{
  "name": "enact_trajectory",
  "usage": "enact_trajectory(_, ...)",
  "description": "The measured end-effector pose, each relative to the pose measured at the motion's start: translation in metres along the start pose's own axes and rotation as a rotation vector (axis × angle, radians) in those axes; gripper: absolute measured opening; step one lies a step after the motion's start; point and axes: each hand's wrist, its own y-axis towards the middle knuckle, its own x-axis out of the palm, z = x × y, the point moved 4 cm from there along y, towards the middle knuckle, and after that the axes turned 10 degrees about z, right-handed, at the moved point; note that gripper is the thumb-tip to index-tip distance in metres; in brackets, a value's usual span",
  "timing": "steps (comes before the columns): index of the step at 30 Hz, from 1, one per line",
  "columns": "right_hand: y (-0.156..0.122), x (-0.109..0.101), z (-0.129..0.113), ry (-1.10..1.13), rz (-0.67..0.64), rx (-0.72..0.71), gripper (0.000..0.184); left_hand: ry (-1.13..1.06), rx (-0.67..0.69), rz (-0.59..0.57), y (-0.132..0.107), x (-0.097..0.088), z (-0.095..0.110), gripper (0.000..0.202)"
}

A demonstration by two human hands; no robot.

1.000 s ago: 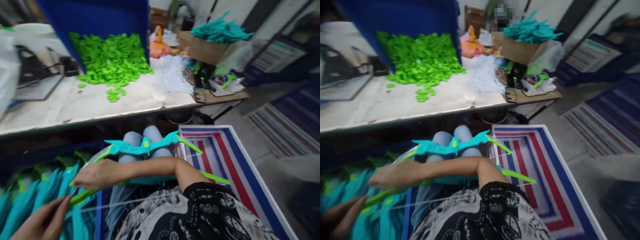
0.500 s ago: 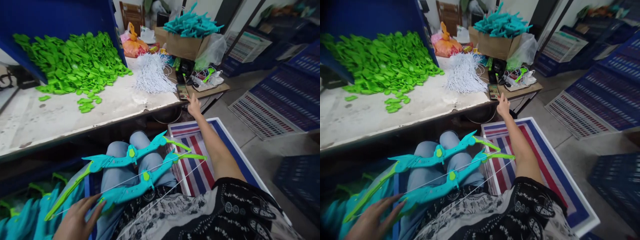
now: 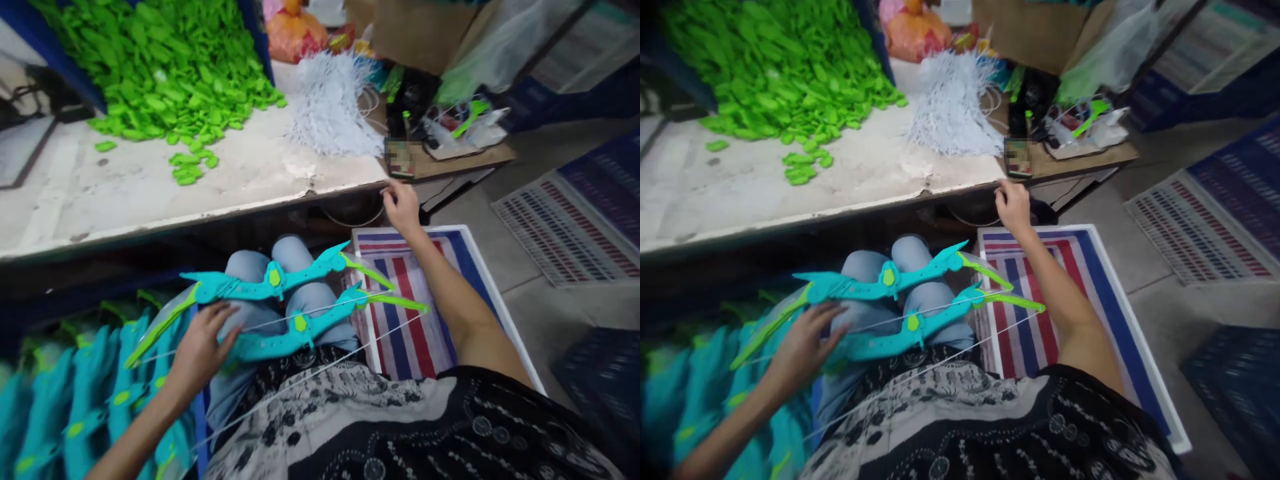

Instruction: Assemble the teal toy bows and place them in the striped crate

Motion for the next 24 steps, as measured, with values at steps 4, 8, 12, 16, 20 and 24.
enact_trajectory(4,-0.066,0.063,-0.082,0.094,-0.536,-0.289,0.037,0.157,-0.087,0.039,0.05,-0.018,-0.05,0.064)
enact_trajectory(8,-0.094,0.103,-0.095,-0.105,-1.103,-0.263,0.069,0.097,-0.18,-0.351,0.084,-0.006,-0.101,0.08)
enact_trajectory(12,-0.076,0.101,-0.079,-0.096,-1.363,-0.233,0.065,-0.005,-0.092,-0.581,0.098,0.0,-0.091,0.058)
enact_trajectory(16,-0.05,0.078,-0.089,-0.202,-1.258,-0.36,0.063,-0.052,-0.099,-0.801,0.102,0.0,-0.072,0.039)
enact_trajectory(20,-0.027,0.042,-0.113,-0.269,-1.004,-0.418,0.059,-0.011,-0.183,-0.663,0.118,-0.026,-0.078,0.057)
enact_trajectory(24,-0.012,0.011,-0.133,-0.285,-0.801,-0.484,0.051,0.127,-0.281,-0.388,0.129,-0.073,-0.085,0.067)
